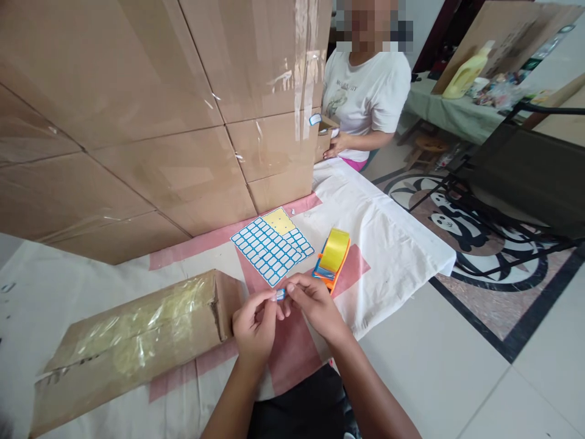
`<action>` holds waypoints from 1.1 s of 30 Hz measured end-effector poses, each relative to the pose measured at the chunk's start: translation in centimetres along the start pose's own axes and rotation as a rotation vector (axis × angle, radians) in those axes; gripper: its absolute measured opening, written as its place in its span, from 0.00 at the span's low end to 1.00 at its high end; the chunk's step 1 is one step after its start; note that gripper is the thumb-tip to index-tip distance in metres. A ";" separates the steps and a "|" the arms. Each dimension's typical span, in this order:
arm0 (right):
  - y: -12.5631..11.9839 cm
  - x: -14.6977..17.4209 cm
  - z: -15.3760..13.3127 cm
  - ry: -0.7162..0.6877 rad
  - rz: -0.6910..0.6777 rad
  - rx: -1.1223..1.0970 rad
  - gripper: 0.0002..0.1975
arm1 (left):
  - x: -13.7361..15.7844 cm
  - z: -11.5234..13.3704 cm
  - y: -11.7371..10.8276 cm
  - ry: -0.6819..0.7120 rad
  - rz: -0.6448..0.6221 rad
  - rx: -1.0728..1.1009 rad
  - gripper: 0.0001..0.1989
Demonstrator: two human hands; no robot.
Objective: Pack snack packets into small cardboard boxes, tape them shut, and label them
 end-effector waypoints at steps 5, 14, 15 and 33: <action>-0.1 0.2 0.1 0.071 0.003 0.036 0.12 | 0.1 0.1 -0.2 0.044 -0.038 -0.019 0.12; 0.0 0.1 0.0 0.184 0.038 0.059 0.16 | 0.2 0.3 -0.2 0.092 -0.076 -0.015 0.11; 0.1 0.1 0.1 0.186 0.048 0.065 0.17 | 0.2 0.4 -0.2 0.096 -0.076 -0.011 0.11; 0.4 -0.5 2.0 0.146 0.271 -0.019 0.17 | 0.6 0.5 -0.5 0.121 -0.046 0.079 0.09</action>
Point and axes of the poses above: each hand's wrist, its own x-axis away from the middle knuckle, its own y-axis out of the palm, z = x × y, the point moved 5 cm from there along -x, towards the middle knuckle, and after that the axes turned 6 degrees about y, right-handed, at the moved point
